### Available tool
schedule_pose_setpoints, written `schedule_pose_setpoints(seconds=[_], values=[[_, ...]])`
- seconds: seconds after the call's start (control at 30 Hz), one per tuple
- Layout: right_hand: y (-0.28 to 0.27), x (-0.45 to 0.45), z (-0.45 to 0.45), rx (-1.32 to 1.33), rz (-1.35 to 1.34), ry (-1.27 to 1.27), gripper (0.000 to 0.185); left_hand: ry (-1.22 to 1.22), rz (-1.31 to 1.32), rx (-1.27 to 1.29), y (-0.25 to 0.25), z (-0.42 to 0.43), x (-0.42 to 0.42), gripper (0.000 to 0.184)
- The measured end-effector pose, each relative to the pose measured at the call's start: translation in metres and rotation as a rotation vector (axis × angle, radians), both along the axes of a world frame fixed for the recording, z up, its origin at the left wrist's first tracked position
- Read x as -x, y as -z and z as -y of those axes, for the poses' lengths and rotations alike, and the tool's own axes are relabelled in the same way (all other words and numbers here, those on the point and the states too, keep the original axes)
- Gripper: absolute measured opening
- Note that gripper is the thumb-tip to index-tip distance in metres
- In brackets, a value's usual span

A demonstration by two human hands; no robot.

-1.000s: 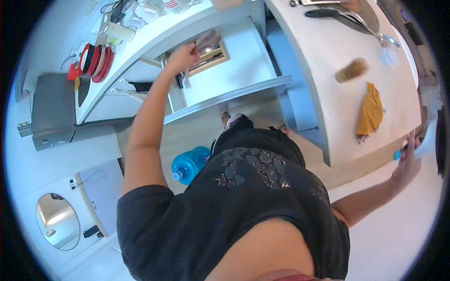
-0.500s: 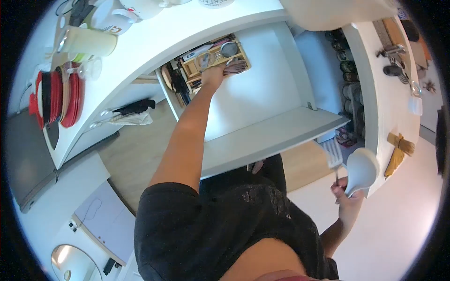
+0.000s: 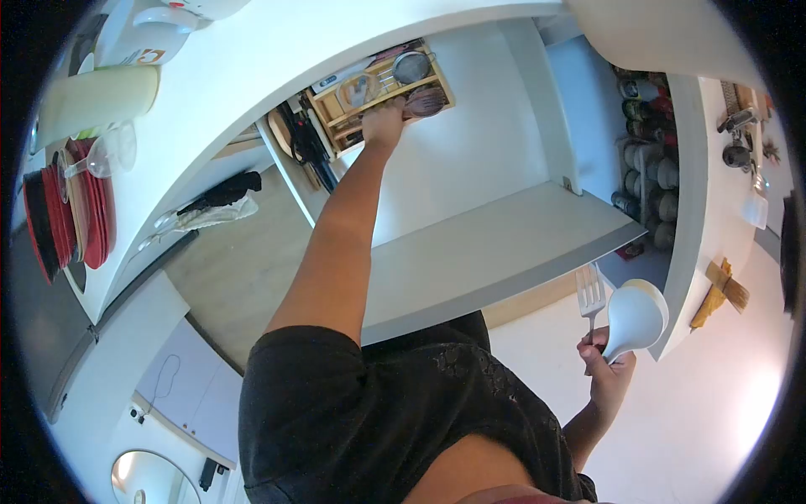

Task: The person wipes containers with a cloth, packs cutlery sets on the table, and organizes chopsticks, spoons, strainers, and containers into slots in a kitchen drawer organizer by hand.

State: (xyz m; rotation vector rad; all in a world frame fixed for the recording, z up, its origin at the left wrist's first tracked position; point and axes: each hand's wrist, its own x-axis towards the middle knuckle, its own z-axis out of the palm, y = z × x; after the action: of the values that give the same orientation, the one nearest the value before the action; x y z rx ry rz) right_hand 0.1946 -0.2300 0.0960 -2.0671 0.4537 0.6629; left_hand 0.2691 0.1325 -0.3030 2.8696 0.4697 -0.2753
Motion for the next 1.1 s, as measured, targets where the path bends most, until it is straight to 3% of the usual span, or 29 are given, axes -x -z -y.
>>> schedule_pose_setpoints(seconds=[0.27, 0.43, 0.5, 0.53, 0.57, 0.63, 0.77, 0.97, 1.1], values=[[0.016, -0.010, -0.009, -0.052, 0.019, 0.043, 0.017, -0.055, -0.022, 0.110, -0.014, -0.007, 0.007, 0.031], [0.035, -0.032, -0.064, -0.249, -0.217, 0.083, 0.024, -0.170, -0.065, 0.225, -0.095, -0.012, 0.015, 0.029], [0.053, -0.048, -0.099, -0.426, -0.306, 0.024, 0.027, -0.299, 0.292, 0.438, -0.124, -0.023, 0.024, 0.020], [0.070, -0.056, -0.115, -0.498, -0.336, -0.018, 0.027, -0.336, 0.366, 0.619, -0.119, -0.034, 0.030, 0.019], [0.090, -0.063, -0.131, -0.570, -0.364, -0.065, 0.026, -0.332, 0.369, 0.616, -0.134, -0.038, 0.036, 0.019], [0.125, -0.075, -0.168, -0.720, -0.480, -0.042, 0.023, -0.435, 0.408, 0.994, -0.180, -0.042, 0.053, 0.021], [0.201, -0.080, -0.236, -0.679, -0.468, 0.175, 0.011, -0.492, 0.312, 0.992, -0.237, -0.049, 0.101, 0.022], [0.312, -0.067, -0.285, -0.655, -0.321, 0.413, 0.008, -0.644, 0.186, 1.136, -0.246, -0.056, 0.158, 0.027], [0.341, -0.050, -0.317, -0.626, -0.190, 0.574, 0.012, -0.678, 0.237, 1.138, -0.242, -0.057, 0.191, 0.029]])
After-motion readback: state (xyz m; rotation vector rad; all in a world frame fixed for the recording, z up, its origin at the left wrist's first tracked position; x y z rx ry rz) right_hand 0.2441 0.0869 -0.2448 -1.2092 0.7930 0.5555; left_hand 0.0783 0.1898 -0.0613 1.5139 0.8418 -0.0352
